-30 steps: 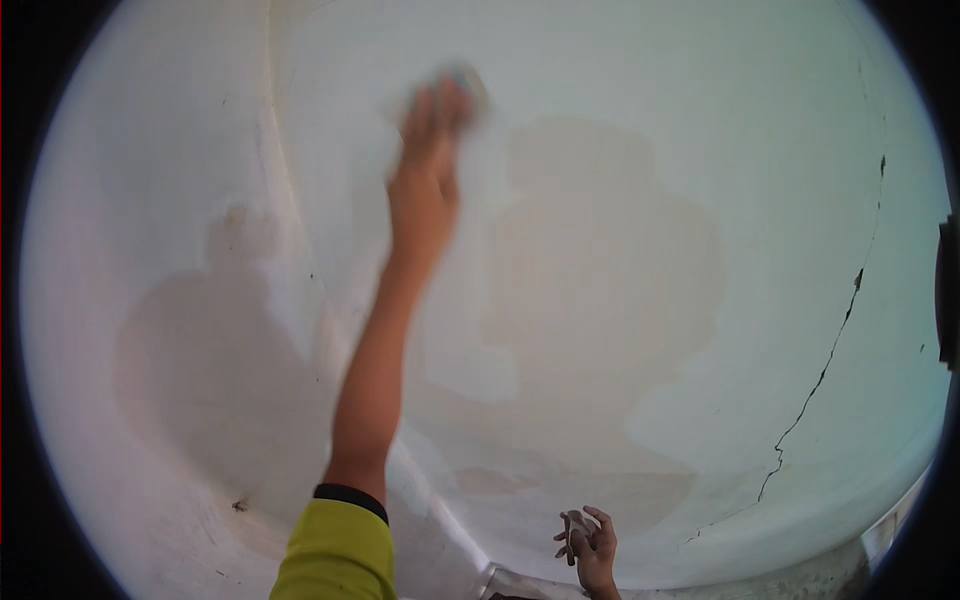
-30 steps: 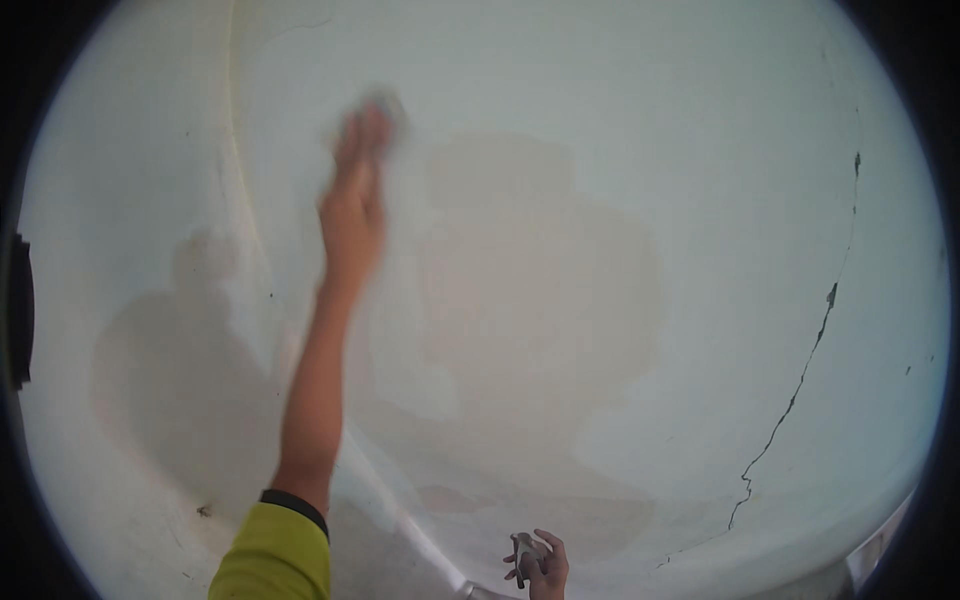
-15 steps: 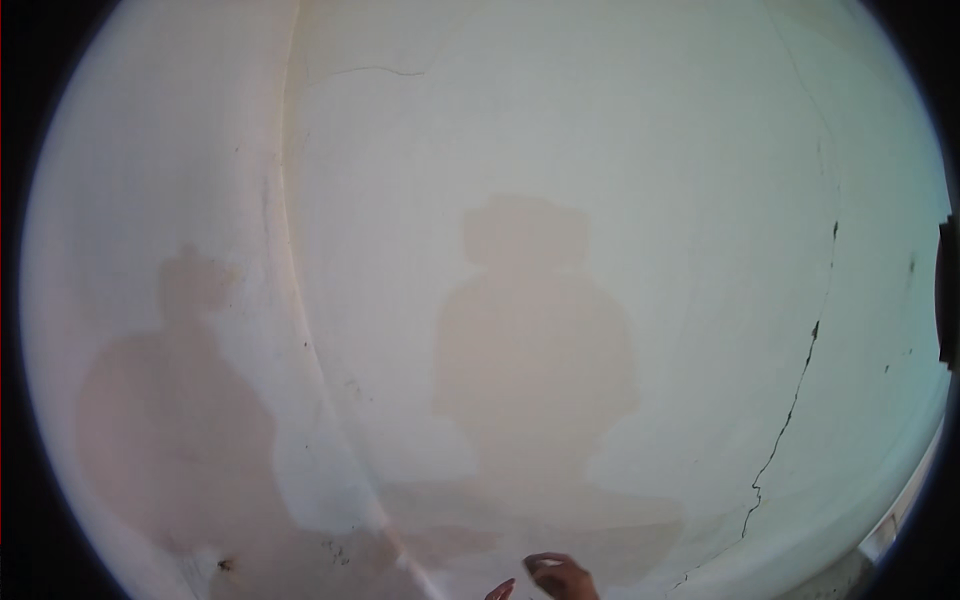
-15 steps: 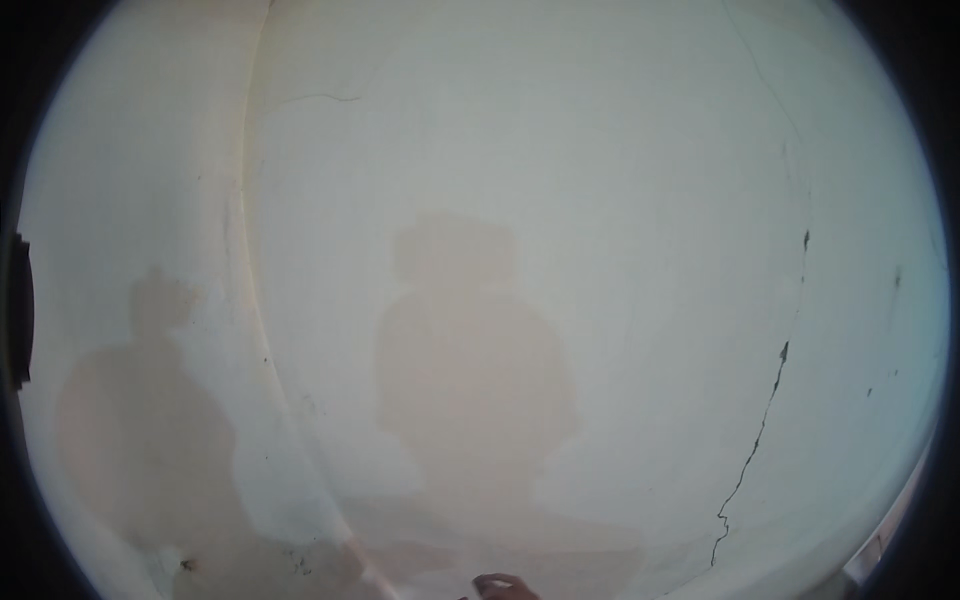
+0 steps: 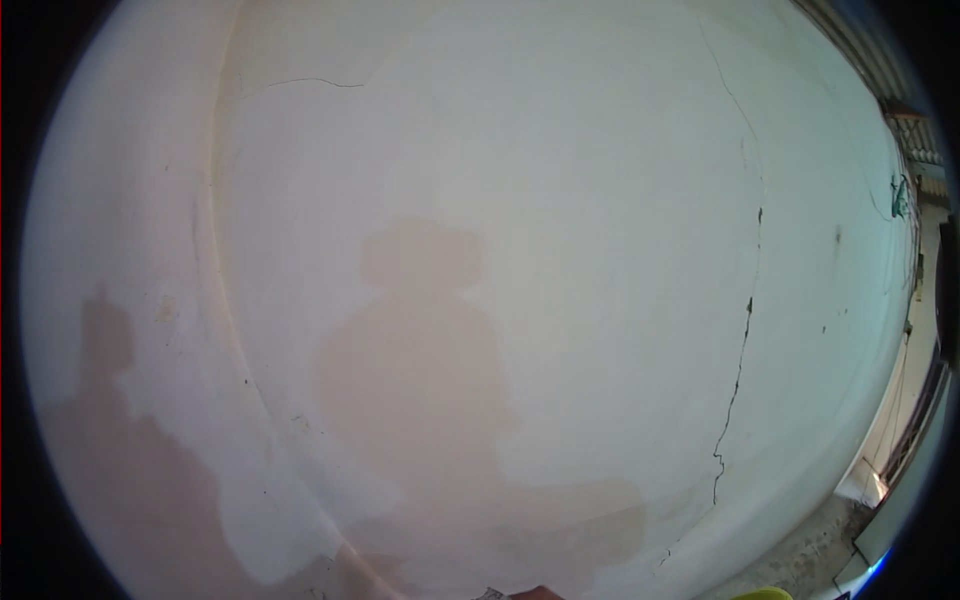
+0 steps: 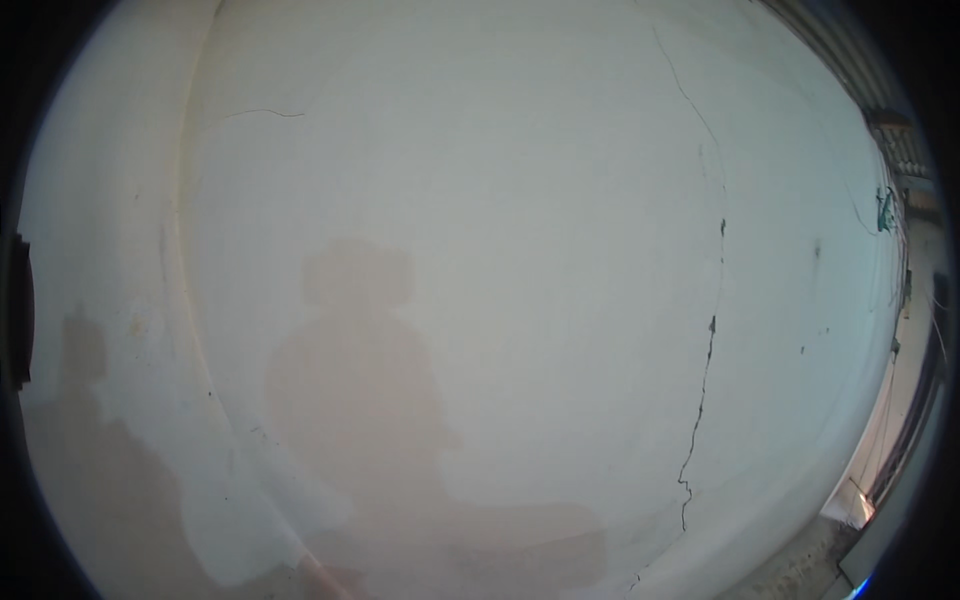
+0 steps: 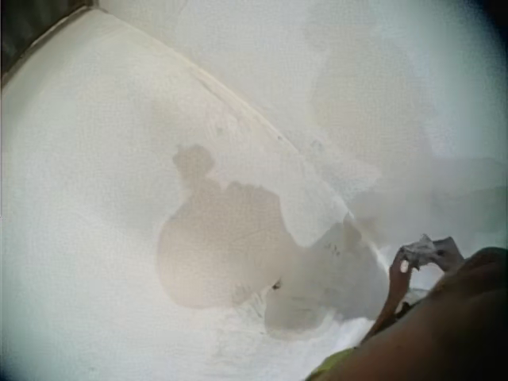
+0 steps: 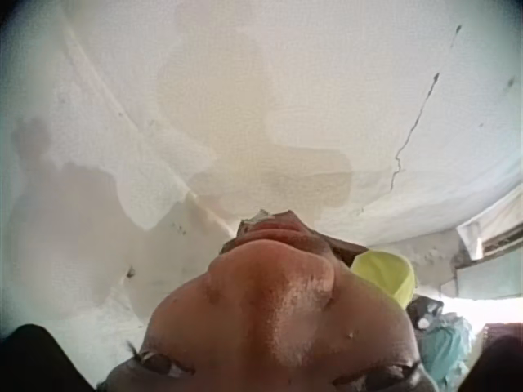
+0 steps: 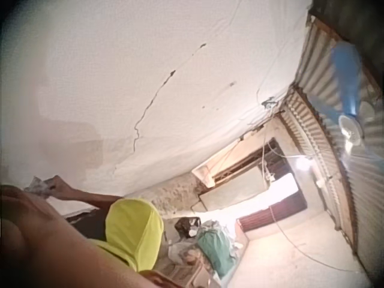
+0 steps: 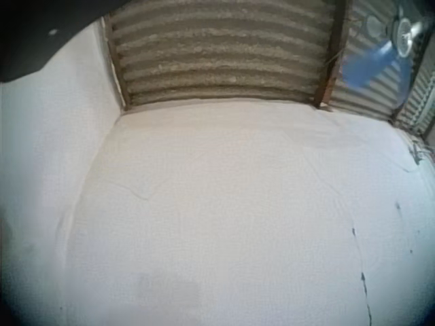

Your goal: The person smooths the surface of a wall with a piece of sandpaper, focusing on an area around a vertical crack.

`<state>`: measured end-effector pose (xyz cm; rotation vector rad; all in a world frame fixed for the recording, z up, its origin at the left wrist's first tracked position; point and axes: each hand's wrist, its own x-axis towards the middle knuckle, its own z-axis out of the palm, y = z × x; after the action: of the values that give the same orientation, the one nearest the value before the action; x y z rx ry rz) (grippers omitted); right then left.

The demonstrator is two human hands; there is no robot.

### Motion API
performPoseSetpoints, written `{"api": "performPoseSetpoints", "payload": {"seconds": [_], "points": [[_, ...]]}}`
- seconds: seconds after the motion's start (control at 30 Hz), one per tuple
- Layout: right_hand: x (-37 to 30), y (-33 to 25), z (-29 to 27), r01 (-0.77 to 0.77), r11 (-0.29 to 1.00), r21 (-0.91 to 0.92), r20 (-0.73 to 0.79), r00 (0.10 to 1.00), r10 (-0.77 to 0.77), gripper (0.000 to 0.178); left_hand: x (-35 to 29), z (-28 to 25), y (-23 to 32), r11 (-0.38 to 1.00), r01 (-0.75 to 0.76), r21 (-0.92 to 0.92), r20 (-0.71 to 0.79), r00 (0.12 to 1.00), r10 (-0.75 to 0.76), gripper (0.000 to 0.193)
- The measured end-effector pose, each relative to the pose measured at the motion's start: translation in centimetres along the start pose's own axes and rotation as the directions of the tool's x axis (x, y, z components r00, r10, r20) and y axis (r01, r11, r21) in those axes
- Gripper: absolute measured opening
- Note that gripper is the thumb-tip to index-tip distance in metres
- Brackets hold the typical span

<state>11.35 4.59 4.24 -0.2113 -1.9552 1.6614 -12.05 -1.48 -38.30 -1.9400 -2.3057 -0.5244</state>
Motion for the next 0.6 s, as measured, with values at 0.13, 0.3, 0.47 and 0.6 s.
{"api": "performPoseSetpoints", "payload": {"seconds": [0.13,0.3,0.47,0.6], "points": [[2.5,-10.6,-3.3,0.69,0.473,-0.547,0.285,0.685,-0.67,0.021,-0.4,-24.1,7.2,0.828,-0.048,-0.559,-0.275,0.952,-0.131,0.019],[8.9,-21.7,-9.4,0.413,-0.474,-0.778,0.628,0.485,-0.609,0.031,1.8,-43.3,15.4,0.379,-0.183,-0.907,-0.337,0.856,-0.392,0.018],[17.4,-24.5,-17.5,0.615,-0.656,-0.438,0.878,0.45,-0.164,0.038,3.7,-39.8,13.0,0.418,-0.422,-0.804,-0.568,0.752,-0.334,0.017],[24.9,-42.8,-22.2,0.312,-0.677,-0.667,0.712,0.533,-0.457,0.046,3.4,-42.7,15.8,0.249,-0.156,-0.956,-0.281,0.732,-0.621,0.019]]}}
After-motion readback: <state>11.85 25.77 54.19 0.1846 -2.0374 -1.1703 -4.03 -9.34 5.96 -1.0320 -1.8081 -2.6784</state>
